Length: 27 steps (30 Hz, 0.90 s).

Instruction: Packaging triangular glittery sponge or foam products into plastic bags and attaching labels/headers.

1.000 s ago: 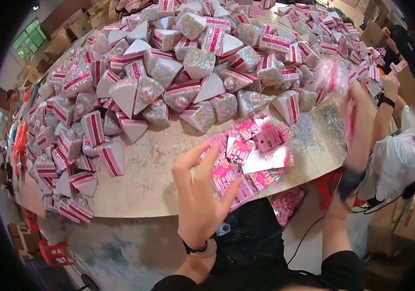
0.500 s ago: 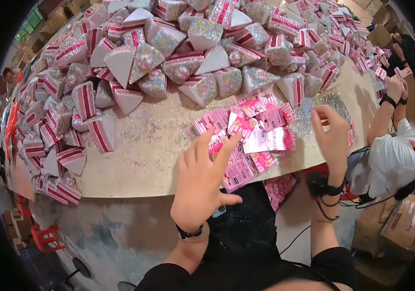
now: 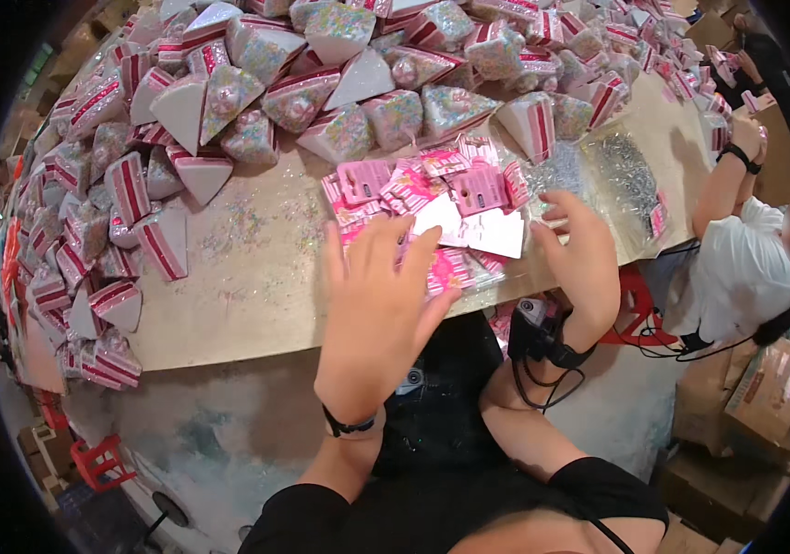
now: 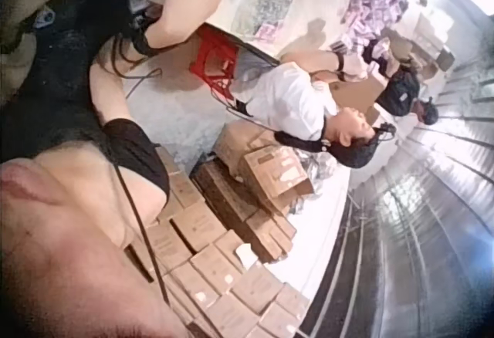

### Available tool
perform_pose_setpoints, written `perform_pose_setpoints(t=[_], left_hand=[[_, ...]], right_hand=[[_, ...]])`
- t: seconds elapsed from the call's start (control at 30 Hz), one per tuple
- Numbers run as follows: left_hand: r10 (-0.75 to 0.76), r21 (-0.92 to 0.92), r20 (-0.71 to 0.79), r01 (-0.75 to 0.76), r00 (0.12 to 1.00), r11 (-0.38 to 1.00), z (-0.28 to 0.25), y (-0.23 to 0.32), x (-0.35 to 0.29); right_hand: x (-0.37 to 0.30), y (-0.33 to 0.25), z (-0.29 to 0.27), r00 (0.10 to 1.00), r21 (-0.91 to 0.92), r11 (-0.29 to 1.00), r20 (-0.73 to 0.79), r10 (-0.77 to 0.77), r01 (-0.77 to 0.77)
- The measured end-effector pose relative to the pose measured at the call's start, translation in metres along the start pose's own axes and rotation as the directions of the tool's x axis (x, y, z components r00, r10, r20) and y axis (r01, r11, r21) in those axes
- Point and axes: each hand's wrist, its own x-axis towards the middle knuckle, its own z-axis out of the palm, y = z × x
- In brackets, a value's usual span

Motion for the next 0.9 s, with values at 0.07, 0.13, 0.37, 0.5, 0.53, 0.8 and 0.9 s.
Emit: perform_pose_setpoints(t=[0.07,0.13,0.37,0.5,0.53,0.8,0.9], left_hand=[[0.007,-0.048,0.086,-0.003,0.996,0.999,0.009,0.001,-0.005],[-0.010,-0.033,0.116,0.013,0.993,0.999,0.009,0.000,-0.010],[-0.025,-0.046,0.138,0.032,0.990,0.998,0.009,0.002,-0.007],[-0.050,-0.147,0.067,0.060,0.997,0.987,0.019,0.004,-0.005],[-0.067,-0.147,0.077,0.078,0.995,0.986,0.021,0.004,-0.004],[-0.285,0.042,-0.023,0.286,0.958,0.957,0.024,0.002,0.010],[-0.378,-0.018,-0.087,0.378,0.922,0.926,0.030,0.007,0.015]], right_hand=[[0.003,-0.007,0.000,0.999,0.092,0.995,0.000,-0.044,0.044],[-0.001,-0.024,-0.003,0.998,0.144,0.988,-0.007,-0.058,0.058],[-0.010,-0.025,0.009,0.989,0.286,0.958,0.145,-0.018,-0.025],[-0.003,-0.023,0.007,1.000,0.264,0.965,0.031,-0.004,-0.004],[-0.002,-0.028,0.008,1.000,0.286,0.958,0.019,0.006,-0.011],[0.002,-0.035,0.013,0.931,0.352,0.884,-0.306,-0.201,0.307],[0.006,-0.036,0.019,0.903,0.404,0.817,-0.298,-0.309,0.412]])
